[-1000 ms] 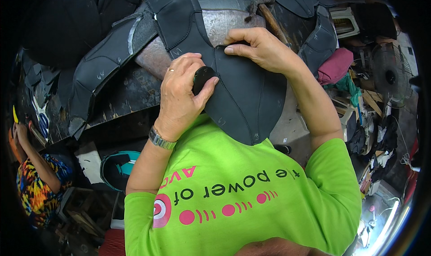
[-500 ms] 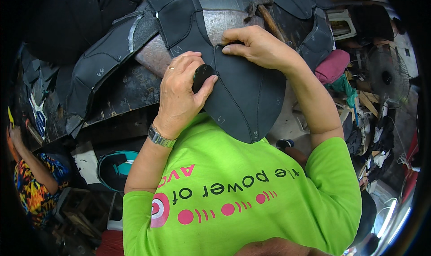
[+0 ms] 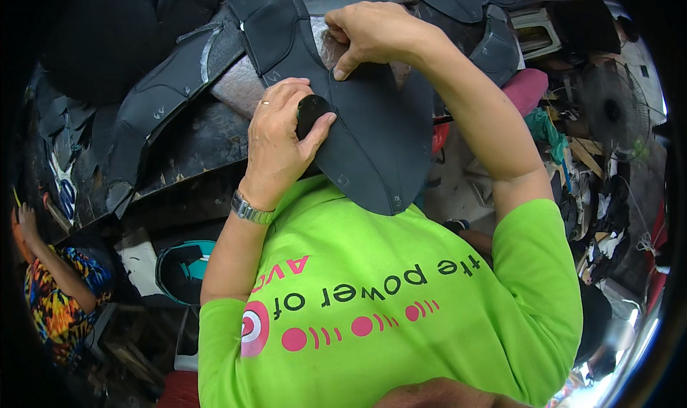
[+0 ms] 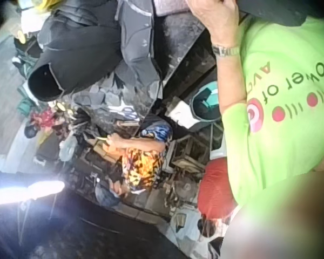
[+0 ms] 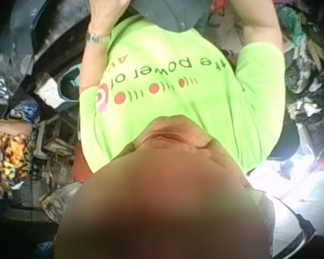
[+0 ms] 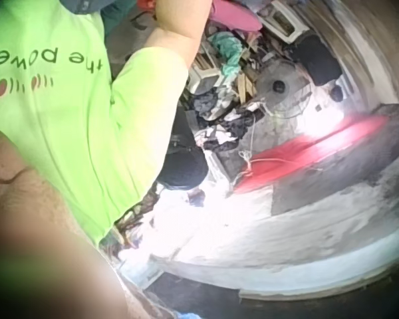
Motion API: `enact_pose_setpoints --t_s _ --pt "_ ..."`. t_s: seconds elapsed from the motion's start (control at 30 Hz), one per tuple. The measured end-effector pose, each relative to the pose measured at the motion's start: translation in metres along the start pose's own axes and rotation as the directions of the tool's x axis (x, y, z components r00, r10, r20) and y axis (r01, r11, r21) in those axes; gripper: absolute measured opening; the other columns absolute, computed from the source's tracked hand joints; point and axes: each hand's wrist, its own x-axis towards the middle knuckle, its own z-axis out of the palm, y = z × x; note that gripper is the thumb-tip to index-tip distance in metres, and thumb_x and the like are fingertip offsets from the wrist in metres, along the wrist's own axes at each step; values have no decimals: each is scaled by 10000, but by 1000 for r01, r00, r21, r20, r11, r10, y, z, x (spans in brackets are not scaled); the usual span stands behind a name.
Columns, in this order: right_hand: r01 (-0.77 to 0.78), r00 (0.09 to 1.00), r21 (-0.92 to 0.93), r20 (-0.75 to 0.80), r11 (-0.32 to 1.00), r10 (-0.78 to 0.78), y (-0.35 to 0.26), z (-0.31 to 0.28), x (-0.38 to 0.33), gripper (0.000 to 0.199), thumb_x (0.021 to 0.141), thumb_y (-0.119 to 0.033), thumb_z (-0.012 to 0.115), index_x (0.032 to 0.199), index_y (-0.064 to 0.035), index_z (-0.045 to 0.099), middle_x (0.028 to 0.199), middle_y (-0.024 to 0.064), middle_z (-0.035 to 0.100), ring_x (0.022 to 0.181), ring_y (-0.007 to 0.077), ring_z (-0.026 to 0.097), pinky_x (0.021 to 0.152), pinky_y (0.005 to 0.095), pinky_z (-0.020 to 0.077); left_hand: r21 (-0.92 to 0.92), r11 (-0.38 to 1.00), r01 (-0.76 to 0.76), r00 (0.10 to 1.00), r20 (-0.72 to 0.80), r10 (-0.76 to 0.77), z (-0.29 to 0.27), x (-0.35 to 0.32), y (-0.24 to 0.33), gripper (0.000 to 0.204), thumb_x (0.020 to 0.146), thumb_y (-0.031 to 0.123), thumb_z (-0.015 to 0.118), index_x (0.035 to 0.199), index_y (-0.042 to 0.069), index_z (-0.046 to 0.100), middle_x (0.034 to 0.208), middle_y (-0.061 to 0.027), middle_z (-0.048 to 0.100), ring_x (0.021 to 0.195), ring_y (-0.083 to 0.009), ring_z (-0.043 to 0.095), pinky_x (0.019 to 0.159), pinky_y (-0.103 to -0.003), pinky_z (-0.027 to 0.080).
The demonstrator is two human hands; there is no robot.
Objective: The person repeatedly picks up black slipper uppers, aligns them, and uses a hammer to tap the edges and seams. They flip the slippers to work on different sides and occasionally inspect the fit. The slippers are handled one at a time on a cluttered workbench.
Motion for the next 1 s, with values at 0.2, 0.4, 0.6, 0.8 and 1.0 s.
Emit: enact_pose_setpoints --t_s 0.2,0.4,0.6,0.8,1.0 --pt "89 992 543 29 835 -124 7 14 -6 432 659 -97 874 988 -14 606 870 77 640 793 163 604 718 339 495 -84 990 -110 992 -66 105 -1 -6 -2 277 752 121 823 943 0 663 1023 -124 654 1017 -316 633 879 -397 511" --pt "66 937 492 268 868 -223 1 1 -20 424 652 -266 889 844 21 643 733 68 618 694 163 586 655 307 462 -92 970 -227 958 -199 205 -2 -7 2 238 721 122 853 868 34 689 1032 -79 621 1052 -296 600 890 -398 494" --pt "-30 948 430 299 902 -111 -18 -15 -32 522 584 -356 927 742 35 621 631 61 564 621 161 549 550 342 403 278 944 -177 920 -293 259 -10 -17 22 259 675 253 895 825 141 716 940 -17 589 899 -212 566 813 -359 416" --pt "8 950 469 271 883 -153 -18 -11 -33 577 550 -398 940 659 21 557 572 40 471 569 144 498 513 336 380 -247 968 40 977 -194 -90 -9 -15 25 227 728 150 872 876 55 728 798 -68 677 714 -220 638 668 -313 492" --pt "-7 953 405 281 914 -117 -18 -4 -38 606 565 -371 912 810 112 639 714 196 642 660 268 634 600 375 480 -527 800 288 933 -35 -358 -5 -18 25 154 793 65 827 902 4 736 825 -65 700 730 -133 653 651 -269 502"
